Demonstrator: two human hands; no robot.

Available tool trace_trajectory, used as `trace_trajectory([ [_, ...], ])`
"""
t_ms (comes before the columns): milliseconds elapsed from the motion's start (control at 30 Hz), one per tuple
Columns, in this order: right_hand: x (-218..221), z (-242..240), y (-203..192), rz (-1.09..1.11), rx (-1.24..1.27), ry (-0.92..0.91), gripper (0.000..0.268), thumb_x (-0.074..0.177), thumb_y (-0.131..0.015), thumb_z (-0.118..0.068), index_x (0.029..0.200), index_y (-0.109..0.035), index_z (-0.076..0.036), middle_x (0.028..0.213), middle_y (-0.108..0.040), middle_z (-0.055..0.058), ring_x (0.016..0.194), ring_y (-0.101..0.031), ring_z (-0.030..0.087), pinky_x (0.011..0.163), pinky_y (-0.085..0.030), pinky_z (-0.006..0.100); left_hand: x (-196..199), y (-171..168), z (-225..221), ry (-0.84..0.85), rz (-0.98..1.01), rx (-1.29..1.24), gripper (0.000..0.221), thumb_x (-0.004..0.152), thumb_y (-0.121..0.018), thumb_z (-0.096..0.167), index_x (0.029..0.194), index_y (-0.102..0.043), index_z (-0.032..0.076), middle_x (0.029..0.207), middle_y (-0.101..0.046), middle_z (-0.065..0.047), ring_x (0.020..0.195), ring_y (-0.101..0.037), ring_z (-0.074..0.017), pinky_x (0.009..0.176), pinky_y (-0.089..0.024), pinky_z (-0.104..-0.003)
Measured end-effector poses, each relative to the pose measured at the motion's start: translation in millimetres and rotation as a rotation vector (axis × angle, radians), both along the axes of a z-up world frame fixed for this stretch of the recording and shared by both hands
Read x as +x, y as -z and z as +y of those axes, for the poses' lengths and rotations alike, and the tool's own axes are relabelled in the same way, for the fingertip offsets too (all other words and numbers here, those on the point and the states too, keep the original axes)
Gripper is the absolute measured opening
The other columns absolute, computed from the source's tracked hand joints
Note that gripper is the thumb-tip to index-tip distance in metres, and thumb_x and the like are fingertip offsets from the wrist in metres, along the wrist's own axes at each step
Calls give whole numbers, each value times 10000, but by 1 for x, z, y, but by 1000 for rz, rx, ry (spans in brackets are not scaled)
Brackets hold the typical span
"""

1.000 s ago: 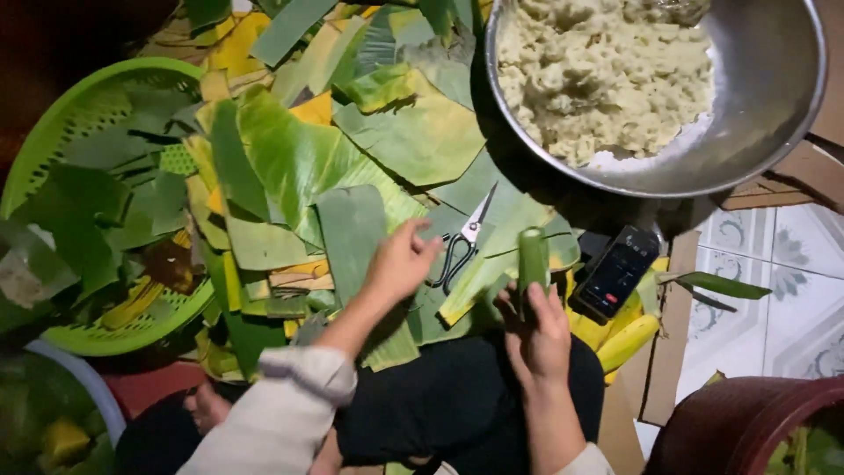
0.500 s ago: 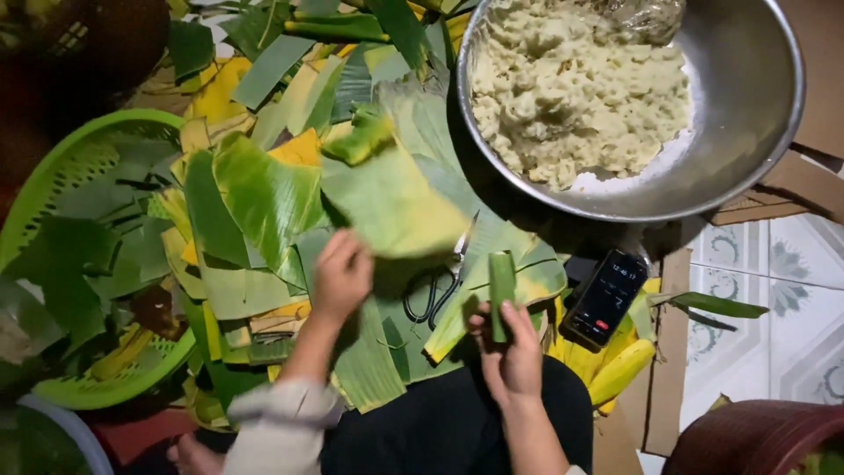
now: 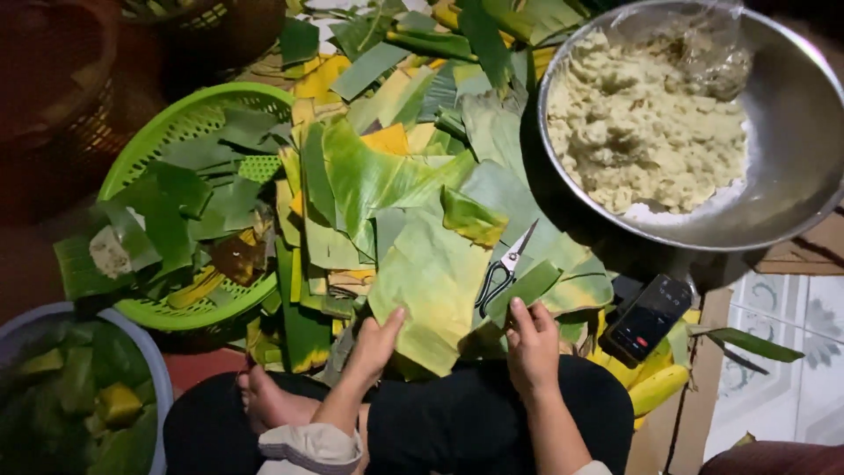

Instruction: Wrapping food portions into banana leaves and placing them in a basket

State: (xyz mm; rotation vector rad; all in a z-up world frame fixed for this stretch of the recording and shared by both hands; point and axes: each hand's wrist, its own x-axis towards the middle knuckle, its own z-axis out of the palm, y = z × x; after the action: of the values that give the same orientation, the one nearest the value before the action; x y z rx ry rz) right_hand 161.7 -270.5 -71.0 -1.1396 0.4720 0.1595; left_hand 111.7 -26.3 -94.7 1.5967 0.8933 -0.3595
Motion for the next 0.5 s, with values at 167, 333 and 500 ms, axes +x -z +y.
trace_trajectory([
  [167, -12, 18, -42, -107, -96, 5, 255, 1003, -699, -130, 790, -561, -103, 664, -426, -46, 605, -431, 51, 511, -335, 187, -1, 64, 51, -345, -243, -200, 445, 919, -809, 364, 1095, -686, -26, 948, -693, -147, 905, -682, -240, 862, -545, -432],
  [333, 18, 28, 50, -10, -212, -65, 313, 945, -783, -260, 1080, -640, -16, 811, -601, 48, 648, -605, 140, 572, -503, 265, -26, 127, 65, -347, -350, -433, 353, 975, -717, 192, 1263, -617, 13, 1084, -676, -135, 948, -687, -265, 716, -590, -384],
  [500, 38, 78, 42, -126, -501, -312, 433, 825, -864, -151, 1153, -663, 47, 895, -684, 192, 793, -691, 267, 728, -569, 422, -39, 132, 48, -145, -331, 19, 206, 894, -720, 169, 1043, -725, 27, 872, -698, -121, 844, -647, -229, 714, -551, -421],
])
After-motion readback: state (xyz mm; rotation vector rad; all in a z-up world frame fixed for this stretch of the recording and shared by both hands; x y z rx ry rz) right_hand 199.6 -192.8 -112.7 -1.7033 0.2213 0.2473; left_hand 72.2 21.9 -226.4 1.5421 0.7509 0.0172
